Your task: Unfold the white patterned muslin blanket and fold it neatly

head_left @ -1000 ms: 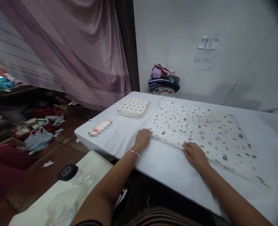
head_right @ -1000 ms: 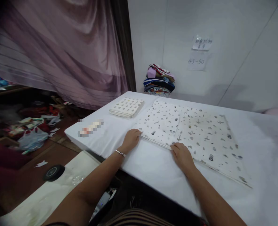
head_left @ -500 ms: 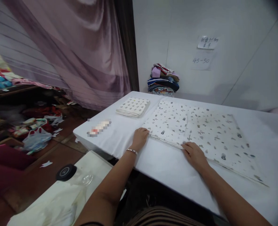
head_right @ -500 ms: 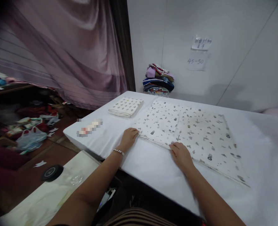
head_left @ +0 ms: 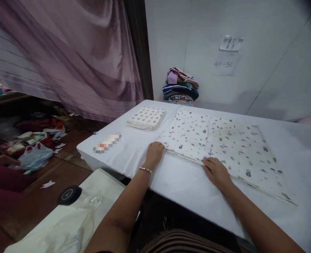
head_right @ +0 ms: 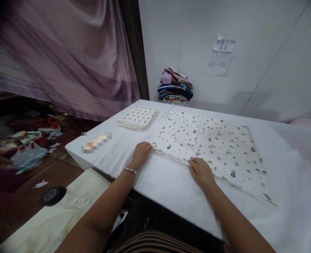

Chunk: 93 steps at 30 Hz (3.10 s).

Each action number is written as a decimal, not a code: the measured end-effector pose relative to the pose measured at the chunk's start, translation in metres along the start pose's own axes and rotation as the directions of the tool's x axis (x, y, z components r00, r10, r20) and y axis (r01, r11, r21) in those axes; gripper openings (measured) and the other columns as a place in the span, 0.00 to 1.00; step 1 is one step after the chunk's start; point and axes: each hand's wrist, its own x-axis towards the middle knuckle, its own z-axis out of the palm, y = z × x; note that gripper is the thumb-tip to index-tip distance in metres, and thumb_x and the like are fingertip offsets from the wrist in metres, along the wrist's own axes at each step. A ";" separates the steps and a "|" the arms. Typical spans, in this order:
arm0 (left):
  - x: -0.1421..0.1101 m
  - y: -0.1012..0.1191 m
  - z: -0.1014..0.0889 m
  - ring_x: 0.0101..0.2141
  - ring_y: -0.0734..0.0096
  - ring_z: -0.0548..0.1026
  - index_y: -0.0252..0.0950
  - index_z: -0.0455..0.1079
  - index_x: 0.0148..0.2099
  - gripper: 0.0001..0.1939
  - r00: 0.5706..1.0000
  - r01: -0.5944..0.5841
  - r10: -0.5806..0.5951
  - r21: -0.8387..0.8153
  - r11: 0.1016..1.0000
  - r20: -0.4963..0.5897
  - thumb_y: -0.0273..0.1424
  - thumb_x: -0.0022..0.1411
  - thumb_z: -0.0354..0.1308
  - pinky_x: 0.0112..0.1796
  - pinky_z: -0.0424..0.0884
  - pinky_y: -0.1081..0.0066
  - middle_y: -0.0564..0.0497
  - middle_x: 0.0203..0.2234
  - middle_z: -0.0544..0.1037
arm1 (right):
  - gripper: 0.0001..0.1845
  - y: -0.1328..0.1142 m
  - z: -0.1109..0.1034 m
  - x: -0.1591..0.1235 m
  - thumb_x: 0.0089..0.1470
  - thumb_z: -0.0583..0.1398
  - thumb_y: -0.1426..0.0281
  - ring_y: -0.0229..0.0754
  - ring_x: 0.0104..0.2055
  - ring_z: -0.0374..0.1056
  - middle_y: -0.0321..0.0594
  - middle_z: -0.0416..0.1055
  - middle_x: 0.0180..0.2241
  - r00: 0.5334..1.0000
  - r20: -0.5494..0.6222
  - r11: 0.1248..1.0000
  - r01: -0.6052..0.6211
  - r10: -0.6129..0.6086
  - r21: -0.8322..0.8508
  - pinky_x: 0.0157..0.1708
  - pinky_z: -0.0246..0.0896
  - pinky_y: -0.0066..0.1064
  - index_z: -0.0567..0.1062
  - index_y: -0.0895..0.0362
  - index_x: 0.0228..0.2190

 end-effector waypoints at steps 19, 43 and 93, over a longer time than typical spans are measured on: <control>-0.003 -0.003 -0.003 0.41 0.67 0.69 0.40 0.73 0.40 0.10 0.999 -0.015 0.014 0.019 1.000 0.036 0.28 0.62 0.50 0.45 0.59 0.62 0.50 0.37 0.74 | 0.15 0.000 0.000 0.000 0.58 0.51 0.69 0.45 0.41 0.64 0.45 0.70 0.38 1.000 0.011 1.000 -0.019 0.019 0.006 0.39 0.63 0.36 0.75 0.57 0.40; 0.006 0.001 -0.009 0.40 0.69 0.68 0.39 0.68 0.44 0.12 0.991 -0.023 -0.003 0.191 0.981 0.135 0.27 0.66 0.44 0.35 0.63 0.72 0.50 0.40 0.71 | 0.14 -0.001 0.000 0.000 0.58 0.51 0.67 0.45 0.41 0.64 0.44 0.70 0.38 0.999 0.008 0.999 -0.036 0.036 0.018 0.40 0.63 0.37 0.75 0.56 0.40; -0.003 0.010 -0.026 0.44 0.63 0.65 0.38 0.69 0.42 0.09 0.925 -0.342 0.313 0.111 0.933 0.216 0.29 0.62 0.49 0.42 0.59 0.63 0.47 0.39 0.72 | 0.15 -0.008 -0.004 -0.003 0.58 0.50 0.69 0.46 0.41 0.65 0.45 0.70 0.39 0.998 0.038 0.999 0.042 -0.043 0.004 0.39 0.63 0.38 0.75 0.55 0.41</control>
